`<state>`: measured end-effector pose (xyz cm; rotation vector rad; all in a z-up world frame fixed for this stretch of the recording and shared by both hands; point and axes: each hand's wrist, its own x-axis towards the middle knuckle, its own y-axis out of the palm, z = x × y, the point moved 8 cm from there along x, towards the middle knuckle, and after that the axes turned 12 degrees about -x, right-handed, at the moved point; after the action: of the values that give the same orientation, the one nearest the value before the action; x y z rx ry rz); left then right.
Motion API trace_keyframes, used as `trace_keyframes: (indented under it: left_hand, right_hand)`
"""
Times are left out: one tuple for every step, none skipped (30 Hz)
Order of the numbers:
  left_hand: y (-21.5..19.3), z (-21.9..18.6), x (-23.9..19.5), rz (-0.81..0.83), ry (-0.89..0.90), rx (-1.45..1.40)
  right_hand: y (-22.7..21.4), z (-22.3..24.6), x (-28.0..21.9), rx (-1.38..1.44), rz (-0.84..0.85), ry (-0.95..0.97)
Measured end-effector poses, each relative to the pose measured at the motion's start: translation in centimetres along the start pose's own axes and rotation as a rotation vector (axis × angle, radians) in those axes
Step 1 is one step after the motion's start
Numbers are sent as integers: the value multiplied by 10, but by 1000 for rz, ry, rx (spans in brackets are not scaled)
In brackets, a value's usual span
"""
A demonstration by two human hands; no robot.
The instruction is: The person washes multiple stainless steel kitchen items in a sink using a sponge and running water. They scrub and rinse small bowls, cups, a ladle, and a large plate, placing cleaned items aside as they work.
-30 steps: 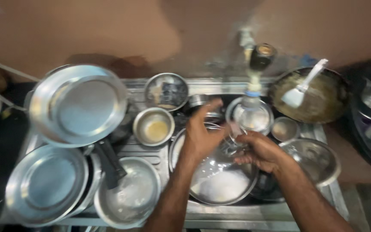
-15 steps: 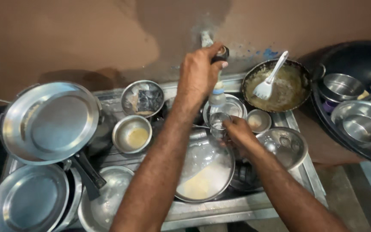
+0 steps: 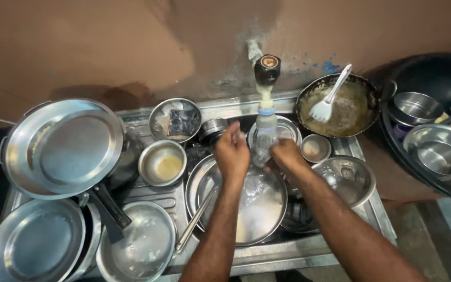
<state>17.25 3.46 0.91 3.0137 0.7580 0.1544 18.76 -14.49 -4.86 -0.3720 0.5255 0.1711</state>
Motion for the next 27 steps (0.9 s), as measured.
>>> trace_keyframes:
  left_hand:
    - [0, 12, -4, 36, 5, -17]
    - [2, 20, -7, 71, 11, -33]
    - [1, 26, -11, 103, 6, -46]
    - [4, 30, -13, 169, -16, 7]
    - [6, 32, -18, 232, -38, 59]
    - [10, 32, -22, 296, -61, 110]
    - [15, 25, -20, 374, -43, 109]
    - [19, 18, -20, 452, -25, 107]
    - [25, 15, -28, 537, -20, 102]
    - [26, 17, -33, 546, -48, 107]
    - [28, 19, -32, 555, -68, 113]
    - [30, 24, -30, 565, -87, 119]
    - [29, 31, -29, 548, -81, 154]
    - [29, 40, -24, 532, -75, 190]
    - [32, 50, -17, 516, -66, 221]
    - [36, 65, -12, 504, -116, 255]
    - [37, 79, -5, 489, -165, 292]
    - [39, 91, 2, 473, -214, 329]
    - [44, 100, 8, 490, -247, 365]
    - [49, 106, 13, 507, -279, 401]
    - [57, 108, 16, 527, -307, 434]
    - [59, 113, 15, 493, -434, 359]
    - [59, 115, 10, 454, -561, 284]
    - [59, 116, 3, 412, -687, 207]
    - [61, 108, 0, 419, -714, 151]
    - [64, 101, -6, 425, -741, 96]
    - [68, 94, -12, 431, -767, 37]
  right_hand:
    - [-5, 7, 3, -52, -49, -27]
    - [-11, 14, 5, -103, -98, -54]
    - [-14, 15, 3, -157, -140, -73]
    - [-14, 10, 3, -110, -127, -37]
    - [-13, 4, 2, -65, -113, -2]
    - [-13, -1, 1, -20, -99, 33]
    - [-7, -1, 5, 10, -23, 48]
    - [-1, -1, 8, 39, 54, 62]
    - [2, -7, 7, 67, 127, 91]
    - [-1, -9, 6, 89, 116, 67]
    - [-5, -7, 8, 112, 103, 34]
    - [-9, -3, 10, 136, 89, 1]
    - [-7, -12, 9, 91, 124, 89]
    - [-6, -20, 6, 47, 160, 177]
    - [-7, -27, 4, 0, 191, 264]
    - [-12, -26, 3, 2, 163, 255]
    - [-14, -24, 3, 5, 138, 245]
    - [-15, -21, 3, 7, 114, 234]
    - [-17, -20, 4, 8, 71, 232]
    - [-20, -19, 7, 10, 27, 230]
    - [-24, -18, 10, 12, -20, 226]
    - [-24, -20, 14, 85, -16, 230]
    - [-22, -23, 17, 156, -10, 233]
    - [-21, -27, 21, 228, -4, 237]
    - [-15, -27, 27, 309, 48, 204]
    - [-8, -28, 31, 390, 99, 170]
    - [-5, -29, 35, 468, 150, 135]
